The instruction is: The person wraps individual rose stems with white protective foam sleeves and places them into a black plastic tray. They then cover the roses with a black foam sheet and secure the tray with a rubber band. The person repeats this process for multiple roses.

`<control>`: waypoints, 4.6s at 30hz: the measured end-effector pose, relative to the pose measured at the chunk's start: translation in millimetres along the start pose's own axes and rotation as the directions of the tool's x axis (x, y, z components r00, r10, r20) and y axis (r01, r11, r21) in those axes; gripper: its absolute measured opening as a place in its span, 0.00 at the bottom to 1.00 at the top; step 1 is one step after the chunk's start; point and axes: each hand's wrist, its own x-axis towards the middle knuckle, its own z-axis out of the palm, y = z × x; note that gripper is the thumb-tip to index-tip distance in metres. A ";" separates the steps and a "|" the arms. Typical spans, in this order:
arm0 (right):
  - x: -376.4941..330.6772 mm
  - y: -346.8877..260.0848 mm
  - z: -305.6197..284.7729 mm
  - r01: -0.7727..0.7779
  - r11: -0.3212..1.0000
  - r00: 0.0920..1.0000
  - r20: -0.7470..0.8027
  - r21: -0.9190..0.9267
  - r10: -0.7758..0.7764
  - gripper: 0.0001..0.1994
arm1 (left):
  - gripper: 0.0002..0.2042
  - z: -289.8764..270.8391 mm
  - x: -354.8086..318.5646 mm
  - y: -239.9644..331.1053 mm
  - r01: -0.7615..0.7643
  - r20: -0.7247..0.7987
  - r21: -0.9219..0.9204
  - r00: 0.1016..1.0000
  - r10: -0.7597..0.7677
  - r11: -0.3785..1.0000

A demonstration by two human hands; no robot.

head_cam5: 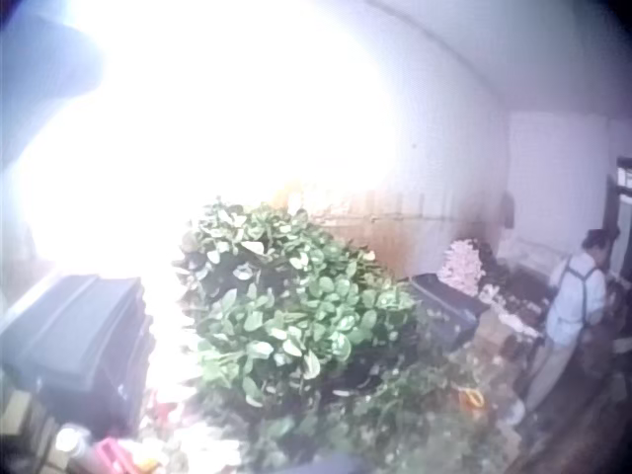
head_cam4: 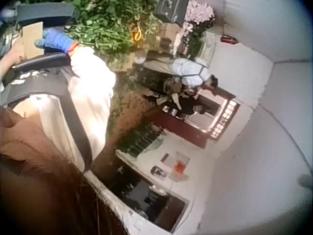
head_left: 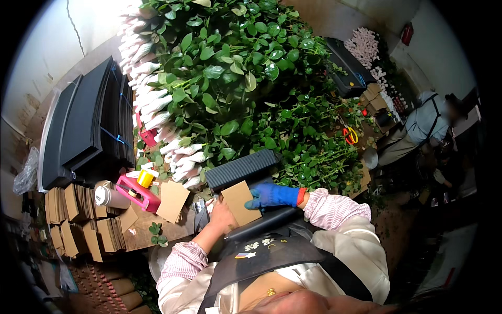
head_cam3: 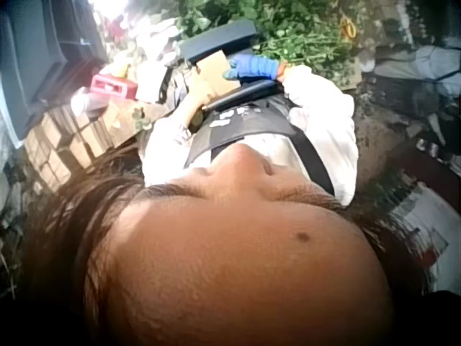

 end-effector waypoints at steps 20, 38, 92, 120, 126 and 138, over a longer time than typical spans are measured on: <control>-32.8 -25.1 -46.3 0.343 0.917 0.716 -0.575 -0.204 -0.396 0.19 | 0.09 -47.0 -1.7 20.6 0.061 -0.241 -0.305 0.961 -0.139 0.950; -52.6 -37.5 -145.9 -0.116 0.805 0.634 -0.667 -0.582 -0.391 0.14 | 0.08 -48.8 -5.0 30.3 0.142 -0.247 -0.342 0.940 -0.234 0.929; 2.8 -8.9 -181.6 -0.249 0.513 0.480 -0.565 -0.821 -0.671 0.11 | 0.14 -69.4 -6.8 20.8 0.145 0.002 -0.504 0.986 -0.167 0.851; 78.1 -18.4 -204.7 -0.690 0.385 0.422 -0.773 -0.612 -0.473 0.10 | 0.15 -62.9 3.0 22.2 0.260 0.039 -0.483 0.960 -0.276 0.836; 7.5 -23.1 -188.2 -0.207 0.522 0.289 -0.562 -0.827 -0.775 0.11 | 0.12 -58.5 -0.2 30.4 0.209 -0.135 -0.447 0.945 -0.297 0.870; -157.2 3.2 -110.9 -0.171 0.417 0.824 -0.361 -0.893 -0.435 0.18 | 0.23 -19.1 -18.9 12.2 0.371 0.032 -0.566 0.902 -0.431 0.736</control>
